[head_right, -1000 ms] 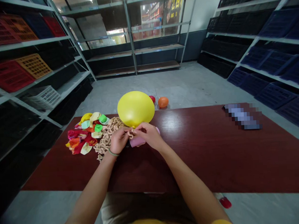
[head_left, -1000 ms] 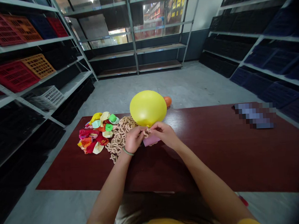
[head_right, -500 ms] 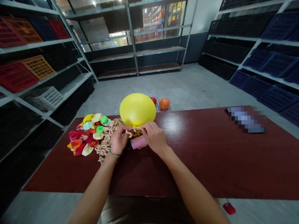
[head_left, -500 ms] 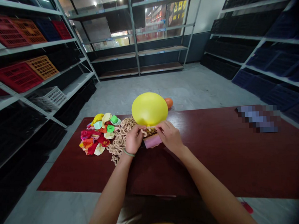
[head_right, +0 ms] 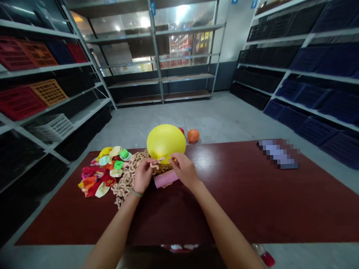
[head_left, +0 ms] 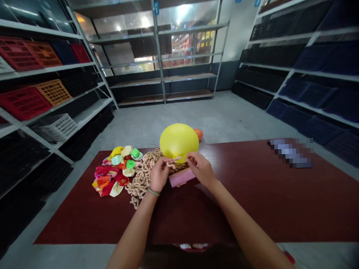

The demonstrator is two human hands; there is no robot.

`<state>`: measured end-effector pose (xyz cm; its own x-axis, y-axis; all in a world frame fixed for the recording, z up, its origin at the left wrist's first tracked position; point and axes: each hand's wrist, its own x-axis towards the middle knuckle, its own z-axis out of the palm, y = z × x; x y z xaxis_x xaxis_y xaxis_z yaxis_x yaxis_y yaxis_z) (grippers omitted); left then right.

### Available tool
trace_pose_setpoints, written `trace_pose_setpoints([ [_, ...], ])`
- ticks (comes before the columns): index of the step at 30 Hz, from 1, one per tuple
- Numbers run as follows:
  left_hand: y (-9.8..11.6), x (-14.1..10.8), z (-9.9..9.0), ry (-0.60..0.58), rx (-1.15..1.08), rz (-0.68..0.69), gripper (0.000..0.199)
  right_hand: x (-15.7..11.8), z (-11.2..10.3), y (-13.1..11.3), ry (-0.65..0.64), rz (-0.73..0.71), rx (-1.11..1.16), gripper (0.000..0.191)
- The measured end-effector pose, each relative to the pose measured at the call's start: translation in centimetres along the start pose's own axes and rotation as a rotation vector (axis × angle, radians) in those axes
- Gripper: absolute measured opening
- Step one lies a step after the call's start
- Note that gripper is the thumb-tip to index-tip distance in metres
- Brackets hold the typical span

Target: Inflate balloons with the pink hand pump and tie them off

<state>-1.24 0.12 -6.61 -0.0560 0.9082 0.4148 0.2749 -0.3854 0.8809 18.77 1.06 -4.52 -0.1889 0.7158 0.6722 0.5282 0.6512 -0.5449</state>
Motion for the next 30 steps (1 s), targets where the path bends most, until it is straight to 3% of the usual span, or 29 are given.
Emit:
trace_pose_setpoints([
  [5, 1.0, 1.2, 0.6, 0.029, -0.084, 0.025, 0.017, 0.4, -1.9, 0.7, -0.050, 0.010, 0.009, 0.016],
  [9, 2.3, 3.5, 2.7, 0.050, -0.154, 0.032, 0.020, -1.3, -2.9, 2.6, -0.096, -0.078, -0.021, 0.014],
  [12, 3.4, 5.8, 5.0, -0.112, -0.224, 0.044, 0.045, -2.7, -2.5, 4.2, -0.015, -0.052, -0.031, 0.014],
  [15, 3.8, 7.5, 7.0, -0.296, -0.182, 0.022, 0.078, -3.4, -2.0, 5.0, -0.025, -0.033, -0.042, 0.015],
  [18, 3.5, 8.0, 7.8, -0.291, -0.094, 0.013, 0.068, -3.5, -2.0, 4.8, -0.104, -0.051, -0.074, 0.017],
  [22, 3.2, 7.1, 6.7, -0.199, 0.017, 0.005, 0.031, -3.3, -2.6, 3.8, -0.251, -0.154, -0.155, 0.030],
  [26, 3.7, 5.3, 3.6, -0.126, 0.025, -0.080, 0.028, -3.6, -2.3, 3.4, -0.397, -0.292, -0.252, 0.055],
  [30, 4.1, 3.1, -0.5, -0.048, 0.100, -0.104, 0.027, -4.0, -1.4, 3.3, -0.422, -0.291, -0.292, 0.060],
])
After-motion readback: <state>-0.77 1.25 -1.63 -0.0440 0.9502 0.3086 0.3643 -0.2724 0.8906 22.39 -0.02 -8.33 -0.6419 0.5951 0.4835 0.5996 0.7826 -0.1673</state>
